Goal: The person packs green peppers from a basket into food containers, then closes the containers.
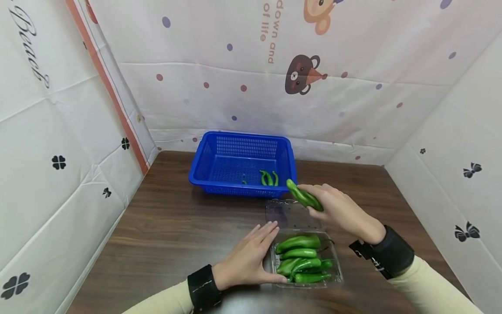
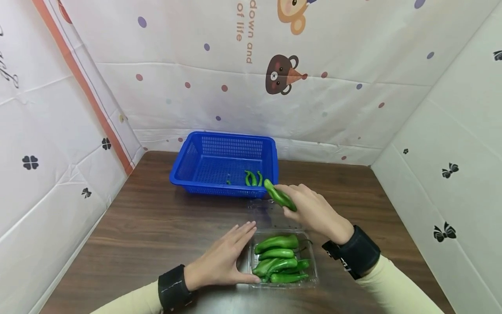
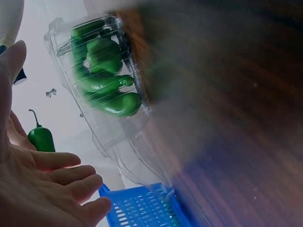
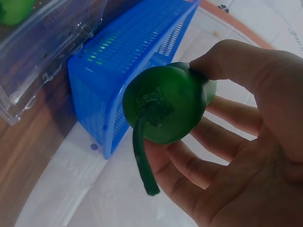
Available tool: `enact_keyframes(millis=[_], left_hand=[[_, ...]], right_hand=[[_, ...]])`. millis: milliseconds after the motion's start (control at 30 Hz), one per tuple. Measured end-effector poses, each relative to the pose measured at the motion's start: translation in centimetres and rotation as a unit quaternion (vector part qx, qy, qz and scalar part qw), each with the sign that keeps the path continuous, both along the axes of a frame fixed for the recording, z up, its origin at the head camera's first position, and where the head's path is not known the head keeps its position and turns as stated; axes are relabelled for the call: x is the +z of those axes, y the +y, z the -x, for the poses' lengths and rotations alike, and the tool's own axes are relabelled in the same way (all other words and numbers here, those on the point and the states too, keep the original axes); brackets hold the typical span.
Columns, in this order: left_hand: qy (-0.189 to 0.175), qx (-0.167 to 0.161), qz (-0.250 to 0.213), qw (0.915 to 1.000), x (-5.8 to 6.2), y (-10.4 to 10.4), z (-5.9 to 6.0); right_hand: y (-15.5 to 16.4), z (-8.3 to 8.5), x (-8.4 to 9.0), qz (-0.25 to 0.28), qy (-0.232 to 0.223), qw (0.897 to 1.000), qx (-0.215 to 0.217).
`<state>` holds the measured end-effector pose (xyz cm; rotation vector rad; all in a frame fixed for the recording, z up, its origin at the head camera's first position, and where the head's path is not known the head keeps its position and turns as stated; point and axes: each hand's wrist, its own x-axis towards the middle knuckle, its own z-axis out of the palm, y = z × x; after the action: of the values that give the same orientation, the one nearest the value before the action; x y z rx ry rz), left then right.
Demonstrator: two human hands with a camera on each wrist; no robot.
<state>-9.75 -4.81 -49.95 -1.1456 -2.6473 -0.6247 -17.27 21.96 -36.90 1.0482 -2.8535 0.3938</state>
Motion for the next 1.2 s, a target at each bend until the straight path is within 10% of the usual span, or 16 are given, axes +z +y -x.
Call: enact_keyframes(millis=[667,1200], left_hand=[[-0.012,-0.005,0.018,0.9997,-1.5,-0.2,-0.4],[-0.039,0.001,0.008,0.9992,-1.8,-0.4,-0.1]], right_hand=[[0.6,-4.0,-0.7,-0.002,-0.023,1.0,-0.014],[0.7,-4.7,-2.5,-0.004,-0.12,0.99,0.077]])
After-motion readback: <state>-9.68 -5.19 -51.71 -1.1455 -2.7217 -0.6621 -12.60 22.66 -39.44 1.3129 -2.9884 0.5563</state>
